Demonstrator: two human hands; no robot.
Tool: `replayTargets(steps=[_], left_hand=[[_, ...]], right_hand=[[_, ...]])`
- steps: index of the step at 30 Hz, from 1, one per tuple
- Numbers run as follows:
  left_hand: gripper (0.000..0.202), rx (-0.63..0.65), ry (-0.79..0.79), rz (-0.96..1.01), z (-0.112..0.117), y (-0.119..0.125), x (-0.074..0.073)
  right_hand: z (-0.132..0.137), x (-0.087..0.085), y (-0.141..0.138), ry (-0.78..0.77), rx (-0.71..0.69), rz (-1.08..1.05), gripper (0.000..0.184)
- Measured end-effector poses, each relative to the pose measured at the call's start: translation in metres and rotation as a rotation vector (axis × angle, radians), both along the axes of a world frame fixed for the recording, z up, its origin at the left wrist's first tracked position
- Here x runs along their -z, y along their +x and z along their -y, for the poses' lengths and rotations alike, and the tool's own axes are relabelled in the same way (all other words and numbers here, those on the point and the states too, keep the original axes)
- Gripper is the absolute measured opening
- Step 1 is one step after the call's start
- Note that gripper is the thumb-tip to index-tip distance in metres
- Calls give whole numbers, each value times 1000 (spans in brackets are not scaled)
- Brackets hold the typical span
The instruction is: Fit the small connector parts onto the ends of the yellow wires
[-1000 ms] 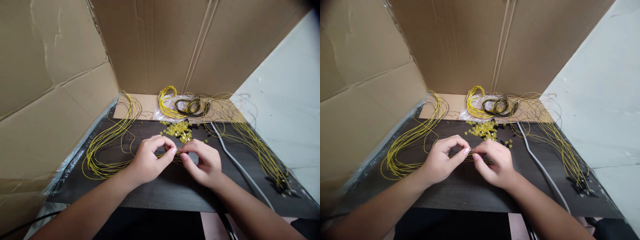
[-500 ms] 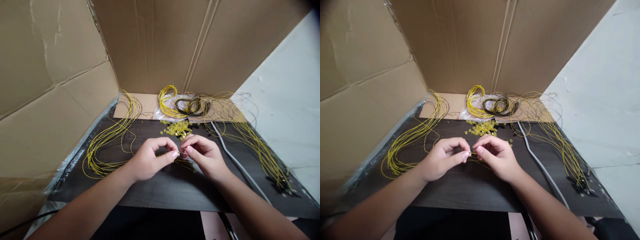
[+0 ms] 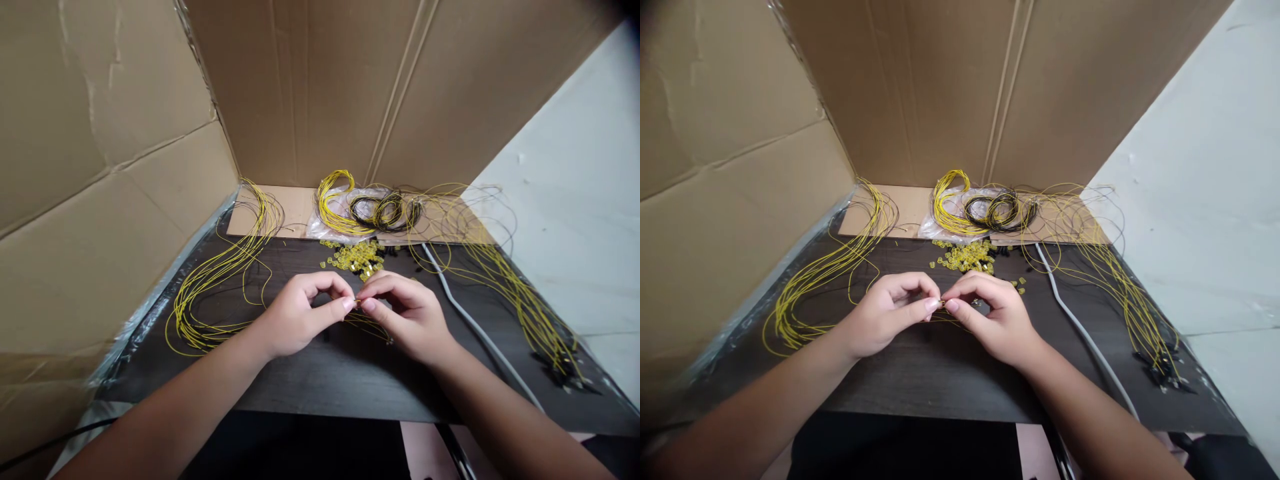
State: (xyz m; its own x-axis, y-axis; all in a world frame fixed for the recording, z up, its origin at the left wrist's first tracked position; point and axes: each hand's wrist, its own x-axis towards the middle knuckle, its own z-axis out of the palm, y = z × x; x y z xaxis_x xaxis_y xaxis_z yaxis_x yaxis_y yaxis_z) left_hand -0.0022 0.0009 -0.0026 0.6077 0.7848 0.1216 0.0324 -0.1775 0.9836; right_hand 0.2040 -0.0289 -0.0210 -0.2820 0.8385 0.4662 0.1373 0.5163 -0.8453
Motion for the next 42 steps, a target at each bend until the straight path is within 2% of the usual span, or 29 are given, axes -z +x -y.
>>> replayTargets(steps=[5,9,13,24,30,35,42], left_hand=[[15,-6,-9,-20,0,0,0],[16,11,-3,-27,-1,0,1],[16,15,11,-45,-1,0,1],[11,-116,280,-148,3,4,-1],[11,-90,374,-147,3,2,-2],[12,-137,425,-180,2,3,1],[12,-127,459,-186,3,3,-1]], right_hand=[[1,1,-2,129,56,73,17],[1,1,-3,171,50,88,21],[0,1,-4,188,38,83,17],[2,1,-2,123,94,148,7],[2,2,-2,108,122,148,6],[1,2,-2,110,109,144,5],[2,3,-1,-52,79,78,3]])
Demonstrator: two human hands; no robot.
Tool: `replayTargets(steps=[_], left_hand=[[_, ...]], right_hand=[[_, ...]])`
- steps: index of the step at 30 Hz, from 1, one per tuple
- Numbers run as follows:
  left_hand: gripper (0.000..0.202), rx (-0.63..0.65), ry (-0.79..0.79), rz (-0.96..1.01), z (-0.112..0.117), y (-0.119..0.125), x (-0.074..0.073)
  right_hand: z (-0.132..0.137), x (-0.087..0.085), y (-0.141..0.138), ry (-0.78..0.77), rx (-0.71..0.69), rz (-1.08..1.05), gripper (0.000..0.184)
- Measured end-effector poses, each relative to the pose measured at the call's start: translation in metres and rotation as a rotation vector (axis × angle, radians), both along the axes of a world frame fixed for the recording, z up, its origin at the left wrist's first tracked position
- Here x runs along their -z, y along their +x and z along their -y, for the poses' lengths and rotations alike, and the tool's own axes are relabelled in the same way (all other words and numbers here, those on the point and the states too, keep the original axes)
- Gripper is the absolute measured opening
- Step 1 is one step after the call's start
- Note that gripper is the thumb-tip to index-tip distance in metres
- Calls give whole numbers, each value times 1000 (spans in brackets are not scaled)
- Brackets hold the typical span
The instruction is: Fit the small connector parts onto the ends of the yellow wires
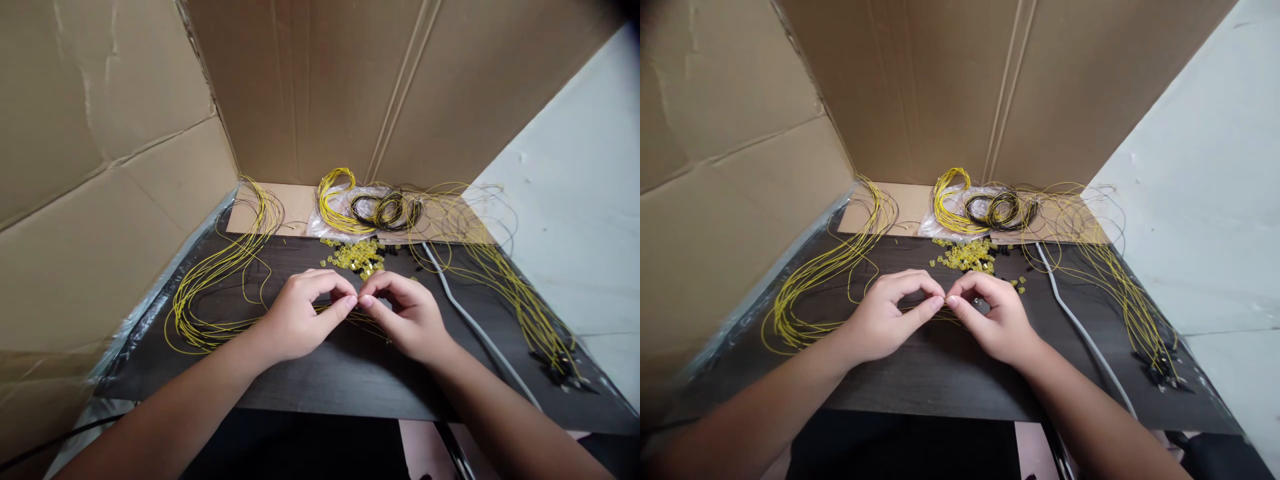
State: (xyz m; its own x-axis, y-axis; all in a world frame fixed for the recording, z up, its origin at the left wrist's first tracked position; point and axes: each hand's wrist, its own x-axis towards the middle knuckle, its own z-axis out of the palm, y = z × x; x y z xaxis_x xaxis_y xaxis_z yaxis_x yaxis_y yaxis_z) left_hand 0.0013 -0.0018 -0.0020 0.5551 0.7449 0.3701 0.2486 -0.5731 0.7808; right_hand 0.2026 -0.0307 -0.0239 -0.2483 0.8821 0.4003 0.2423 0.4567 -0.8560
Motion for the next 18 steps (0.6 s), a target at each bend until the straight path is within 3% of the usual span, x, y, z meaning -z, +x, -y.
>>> replayTargets(steps=[5,14,18], left_hand=[[10,-4,37,9,1,-1,0],[9,-39,269,-60,-1,-3,7],[10,-33,293,-105,-3,-3,8]], right_hand=[[1,2,-1,5,-16,-39,5],[-1,1,-1,311,39,214,13],[-3,5,1,403,47,323,18]])
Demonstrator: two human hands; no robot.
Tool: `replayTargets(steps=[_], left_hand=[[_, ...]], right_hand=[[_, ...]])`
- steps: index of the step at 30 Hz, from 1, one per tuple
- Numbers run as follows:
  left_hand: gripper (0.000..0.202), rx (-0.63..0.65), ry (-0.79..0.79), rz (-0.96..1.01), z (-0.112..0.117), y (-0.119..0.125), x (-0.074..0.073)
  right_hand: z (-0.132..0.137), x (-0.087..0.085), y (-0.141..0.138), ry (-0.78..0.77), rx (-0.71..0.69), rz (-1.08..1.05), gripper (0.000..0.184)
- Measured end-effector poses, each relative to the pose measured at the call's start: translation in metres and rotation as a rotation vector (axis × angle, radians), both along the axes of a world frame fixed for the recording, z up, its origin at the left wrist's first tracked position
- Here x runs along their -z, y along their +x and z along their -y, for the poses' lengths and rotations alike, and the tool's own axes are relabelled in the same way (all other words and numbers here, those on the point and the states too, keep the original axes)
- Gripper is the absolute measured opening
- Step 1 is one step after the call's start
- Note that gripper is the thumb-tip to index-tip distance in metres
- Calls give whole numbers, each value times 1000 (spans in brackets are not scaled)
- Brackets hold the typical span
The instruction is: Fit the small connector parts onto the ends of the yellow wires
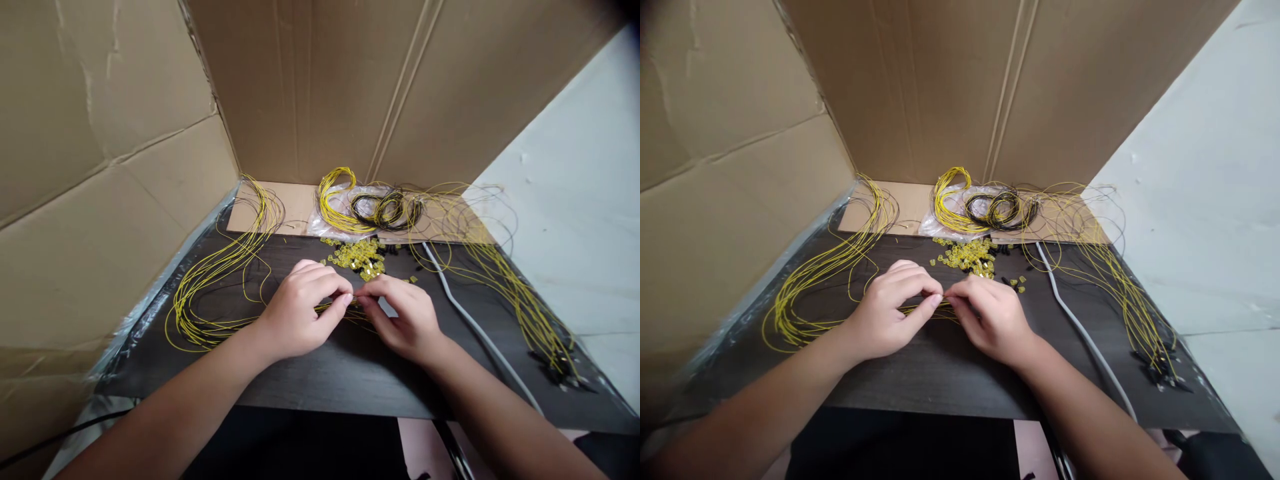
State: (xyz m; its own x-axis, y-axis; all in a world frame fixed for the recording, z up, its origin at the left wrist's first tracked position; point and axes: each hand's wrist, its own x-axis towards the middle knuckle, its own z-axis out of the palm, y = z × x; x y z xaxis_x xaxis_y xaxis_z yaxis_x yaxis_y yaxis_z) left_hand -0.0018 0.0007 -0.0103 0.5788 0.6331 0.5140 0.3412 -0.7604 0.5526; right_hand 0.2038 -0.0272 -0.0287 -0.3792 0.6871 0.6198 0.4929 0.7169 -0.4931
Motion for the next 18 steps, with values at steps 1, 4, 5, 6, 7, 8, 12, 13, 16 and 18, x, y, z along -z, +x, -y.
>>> replayTargets(steps=[1,4,5,6,7,8,12,13,16,18], left_hand=[[10,6,-6,-3,0,0,0],[8,20,-12,-5,-1,0,1],[8,16,-5,-6,-1,0,1],[7,7,5,-11,-1,0,2],[7,-3,17,-18,-1,0,2],[8,-11,28,-24,-2,0,3],[16,-7,83,-20,-3,0,4],[17,-10,99,-18,-3,-1,4],[12,-27,149,-15,-5,-1,5],[6,-30,194,1,-6,0,6]], right_hand=[[0,1,0,-4,-5,11,18],[0,3,0,-46,-26,3,17],[0,3,-1,-66,-24,-6,17],[0,4,-1,-84,-15,-14,17],[0,5,-2,-99,-3,-21,16],[1,5,-3,-112,8,-26,16],[2,7,-7,-130,43,-51,14],[2,7,-7,-128,48,-57,14],[4,6,-8,-115,62,-66,14],[4,6,-8,-112,65,-74,14]])
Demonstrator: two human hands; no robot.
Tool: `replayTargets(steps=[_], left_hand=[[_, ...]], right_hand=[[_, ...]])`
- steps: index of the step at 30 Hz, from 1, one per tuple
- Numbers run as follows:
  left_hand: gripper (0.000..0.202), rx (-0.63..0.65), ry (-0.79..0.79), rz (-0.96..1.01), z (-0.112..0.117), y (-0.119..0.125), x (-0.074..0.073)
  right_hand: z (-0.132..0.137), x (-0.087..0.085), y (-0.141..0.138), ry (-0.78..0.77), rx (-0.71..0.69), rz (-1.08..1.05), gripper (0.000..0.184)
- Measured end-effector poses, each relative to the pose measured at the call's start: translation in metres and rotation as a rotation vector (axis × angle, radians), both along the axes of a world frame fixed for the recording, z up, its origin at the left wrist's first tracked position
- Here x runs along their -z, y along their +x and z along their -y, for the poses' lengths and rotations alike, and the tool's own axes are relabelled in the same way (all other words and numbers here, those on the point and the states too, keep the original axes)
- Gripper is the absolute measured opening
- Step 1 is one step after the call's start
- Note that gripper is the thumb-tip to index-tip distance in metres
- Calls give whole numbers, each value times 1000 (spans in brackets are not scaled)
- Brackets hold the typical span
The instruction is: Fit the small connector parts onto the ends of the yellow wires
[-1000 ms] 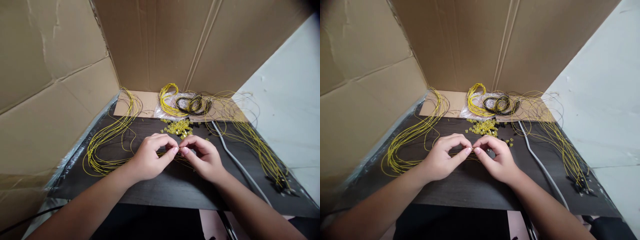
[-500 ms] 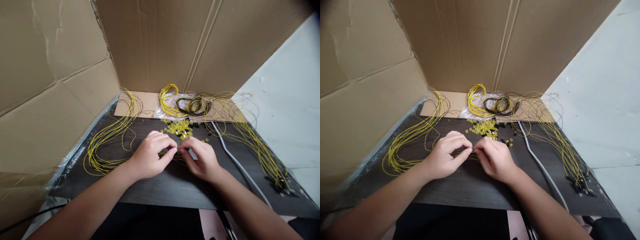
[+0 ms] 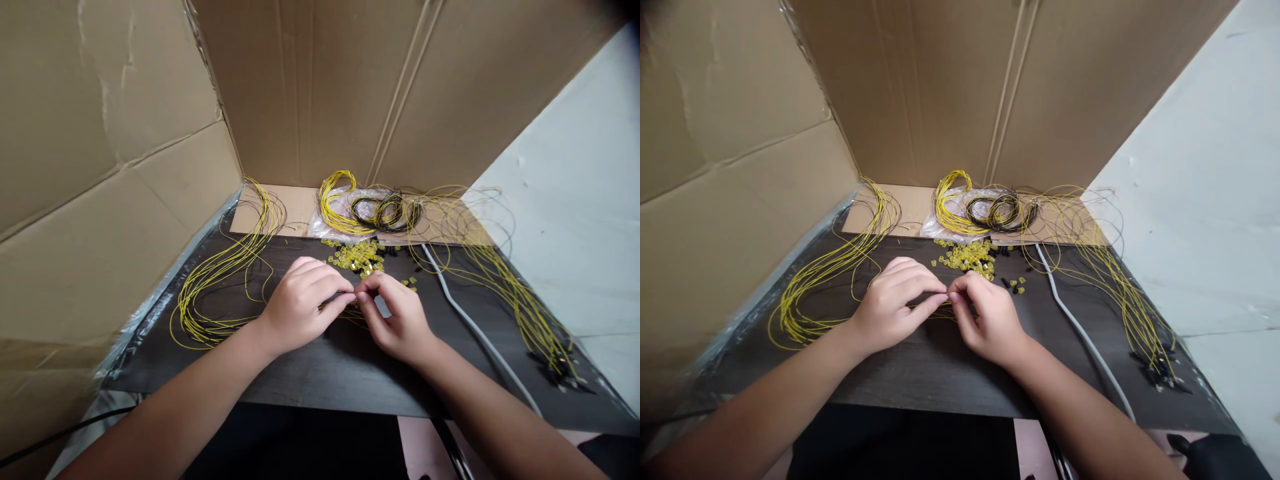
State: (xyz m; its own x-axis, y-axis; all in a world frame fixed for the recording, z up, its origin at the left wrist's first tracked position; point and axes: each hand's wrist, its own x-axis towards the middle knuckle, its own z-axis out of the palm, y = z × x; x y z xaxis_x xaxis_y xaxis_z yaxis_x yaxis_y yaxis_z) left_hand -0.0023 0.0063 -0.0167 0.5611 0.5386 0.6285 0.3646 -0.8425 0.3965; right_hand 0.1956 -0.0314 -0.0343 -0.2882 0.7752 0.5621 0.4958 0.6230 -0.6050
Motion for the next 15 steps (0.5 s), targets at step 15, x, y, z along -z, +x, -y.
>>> replayTargets(steps=[15], left_hand=[[6,44,126,-87,-1,-3,-1]], right_hand=[[-1,2,0,-27,-48,-4,13]])
